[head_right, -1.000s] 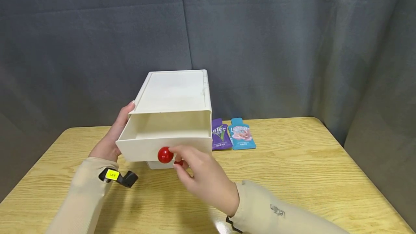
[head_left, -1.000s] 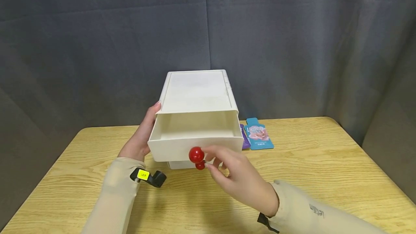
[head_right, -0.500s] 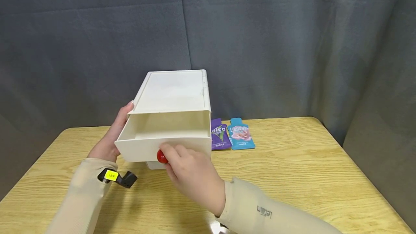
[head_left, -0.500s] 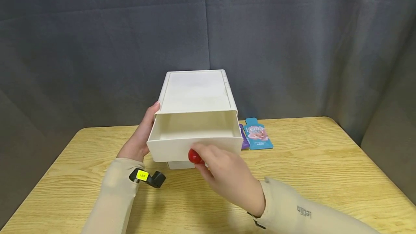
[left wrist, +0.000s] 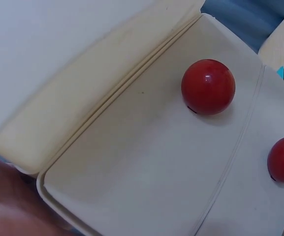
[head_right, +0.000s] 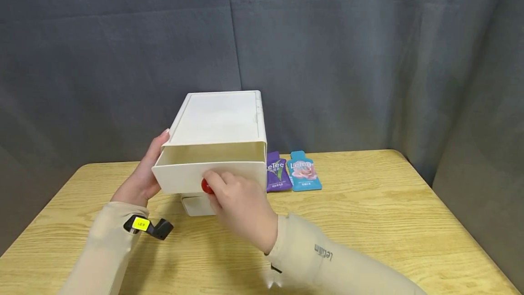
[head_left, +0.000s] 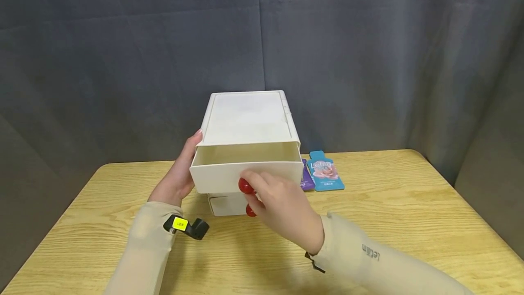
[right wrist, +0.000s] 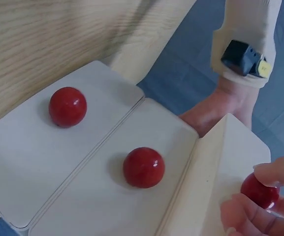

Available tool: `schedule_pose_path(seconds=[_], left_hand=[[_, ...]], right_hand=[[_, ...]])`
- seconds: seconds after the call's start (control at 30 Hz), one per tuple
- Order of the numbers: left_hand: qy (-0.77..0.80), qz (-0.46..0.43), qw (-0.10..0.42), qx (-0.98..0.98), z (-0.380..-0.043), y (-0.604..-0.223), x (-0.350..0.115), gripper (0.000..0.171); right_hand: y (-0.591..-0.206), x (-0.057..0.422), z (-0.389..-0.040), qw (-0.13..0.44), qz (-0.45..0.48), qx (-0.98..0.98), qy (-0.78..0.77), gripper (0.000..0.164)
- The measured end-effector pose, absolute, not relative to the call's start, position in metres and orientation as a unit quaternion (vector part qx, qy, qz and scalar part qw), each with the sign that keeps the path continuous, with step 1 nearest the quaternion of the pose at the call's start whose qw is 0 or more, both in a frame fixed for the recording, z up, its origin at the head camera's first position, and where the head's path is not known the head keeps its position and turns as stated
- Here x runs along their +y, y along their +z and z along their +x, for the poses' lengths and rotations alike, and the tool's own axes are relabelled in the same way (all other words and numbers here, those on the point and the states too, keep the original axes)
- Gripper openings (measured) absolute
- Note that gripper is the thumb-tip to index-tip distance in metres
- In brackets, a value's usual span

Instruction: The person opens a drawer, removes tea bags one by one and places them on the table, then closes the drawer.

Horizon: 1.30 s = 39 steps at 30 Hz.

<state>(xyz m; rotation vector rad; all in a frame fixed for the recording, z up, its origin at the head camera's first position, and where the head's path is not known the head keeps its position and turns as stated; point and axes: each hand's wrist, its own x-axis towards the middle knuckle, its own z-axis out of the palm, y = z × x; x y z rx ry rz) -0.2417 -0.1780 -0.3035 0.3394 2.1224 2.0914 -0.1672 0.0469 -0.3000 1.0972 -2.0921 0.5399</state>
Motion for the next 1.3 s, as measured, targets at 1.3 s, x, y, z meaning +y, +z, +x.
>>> schedule_pose_path(seconds=[1.3], left_hand=[[0.715, 0.117, 0.064, 0.686, -0.246, -0.305, -0.175, 0.070]], right_hand=[[-0.302, 0.037, -0.202, 0.375, 0.370, -0.824, 0.208, 0.032]])
